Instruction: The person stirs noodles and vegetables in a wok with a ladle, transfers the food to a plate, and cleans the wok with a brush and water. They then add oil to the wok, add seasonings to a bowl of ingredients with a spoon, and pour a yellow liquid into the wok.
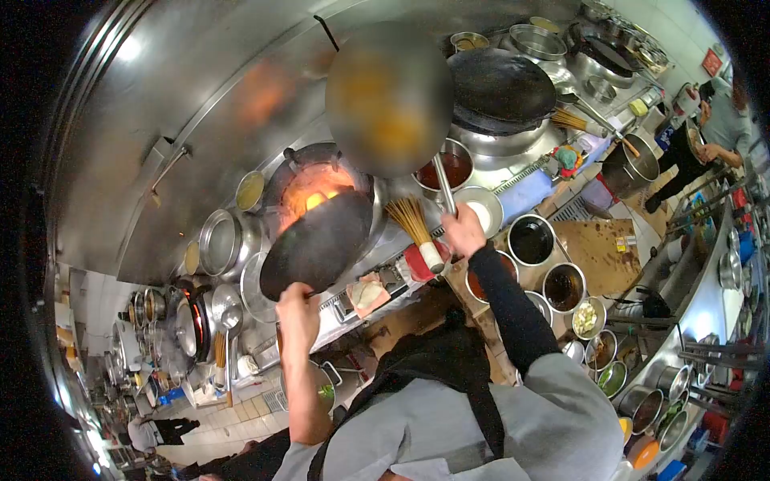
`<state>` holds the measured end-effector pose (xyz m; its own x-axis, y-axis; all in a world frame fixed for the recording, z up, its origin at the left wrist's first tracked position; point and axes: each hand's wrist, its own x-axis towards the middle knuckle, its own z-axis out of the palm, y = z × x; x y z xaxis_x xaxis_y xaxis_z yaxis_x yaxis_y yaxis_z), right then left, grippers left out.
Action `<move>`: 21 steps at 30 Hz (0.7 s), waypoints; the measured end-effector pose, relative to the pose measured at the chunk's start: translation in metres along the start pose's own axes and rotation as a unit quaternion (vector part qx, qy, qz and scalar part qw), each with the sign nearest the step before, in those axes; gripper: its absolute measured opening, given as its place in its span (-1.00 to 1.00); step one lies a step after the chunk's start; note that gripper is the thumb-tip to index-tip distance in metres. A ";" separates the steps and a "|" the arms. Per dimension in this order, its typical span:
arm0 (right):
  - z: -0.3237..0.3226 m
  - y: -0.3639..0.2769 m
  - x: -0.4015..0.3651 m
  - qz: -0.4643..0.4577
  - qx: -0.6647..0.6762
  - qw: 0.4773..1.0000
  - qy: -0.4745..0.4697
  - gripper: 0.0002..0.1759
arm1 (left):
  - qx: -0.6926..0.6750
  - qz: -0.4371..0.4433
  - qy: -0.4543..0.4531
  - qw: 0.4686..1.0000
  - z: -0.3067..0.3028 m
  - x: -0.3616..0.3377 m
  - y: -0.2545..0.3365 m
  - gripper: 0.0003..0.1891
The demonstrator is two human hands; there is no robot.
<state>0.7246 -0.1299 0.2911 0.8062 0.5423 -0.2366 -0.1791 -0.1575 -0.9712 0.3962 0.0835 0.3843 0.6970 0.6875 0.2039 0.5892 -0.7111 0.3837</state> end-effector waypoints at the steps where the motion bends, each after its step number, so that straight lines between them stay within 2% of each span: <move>1: -0.002 -0.010 0.013 -0.019 -0.077 0.997 0.019 -0.83 | -0.002 0.015 0.017 1.000 -0.022 0.003 0.010 -0.81; 2: -0.004 -0.021 0.028 0.015 -0.107 0.994 -0.012 -0.75 | -0.015 -0.009 0.025 1.000 -0.043 0.004 0.023 -0.78; 5: 0.003 0.013 0.078 -0.170 -0.316 0.931 0.063 -0.72 | -0.040 -0.034 0.045 0.998 -0.055 0.015 0.028 -0.77; 6: 0.004 0.014 0.084 -0.127 -0.291 0.947 0.050 -0.67 | -0.045 -0.033 0.050 0.997 -0.055 0.018 0.025 -0.78; 8: 0.006 0.028 0.102 -0.110 -0.286 0.952 0.029 -0.74 | -0.032 -0.028 0.012 0.999 -0.021 0.017 -0.005 -0.81; 10: 0.006 0.023 0.113 -0.027 -0.175 0.984 -0.028 -0.77 | -0.018 -0.034 -0.011 0.999 0.030 0.010 -0.037 -0.84; 12: 0.002 -0.003 0.107 0.121 0.051 0.984 -0.117 -0.81 | -0.045 -0.038 -0.004 0.998 0.091 0.003 -0.063 -0.83; 13: 0.005 -0.008 0.102 0.134 0.122 0.977 -0.114 -0.84 | -0.080 -0.035 0.005 0.996 0.118 0.001 -0.075 -0.80; 15: 0.014 -0.020 0.092 0.150 0.259 0.948 -0.107 -0.87 | -0.065 -0.027 -0.018 0.997 0.150 0.007 -0.076 -0.75; 16: 0.015 -0.026 0.088 0.159 0.280 0.941 -0.107 -0.90 | -0.069 -0.042 -0.054 0.995 0.166 0.011 -0.086 -0.66; 19: 0.015 -0.035 0.082 0.183 0.350 0.911 -0.115 -0.91 | -0.032 0.000 -0.029 0.999 0.198 0.023 -0.097 -0.63; 20: 0.016 -0.038 0.079 0.187 0.355 0.909 -0.115 -0.93 | -0.049 -0.035 -0.079 0.995 0.188 0.026 -0.088 -0.55; 21: 0.016 -0.040 0.076 0.190 0.372 0.900 -0.122 -0.93 | -0.049 -0.015 -0.071 0.996 0.184 0.024 -0.085 -0.53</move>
<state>0.7838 -0.0695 0.3118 0.4753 0.7453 -0.4676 -0.8172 0.1770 -0.5485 0.4382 0.1337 0.1912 0.7349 0.6752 0.0640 0.5726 -0.6683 0.4749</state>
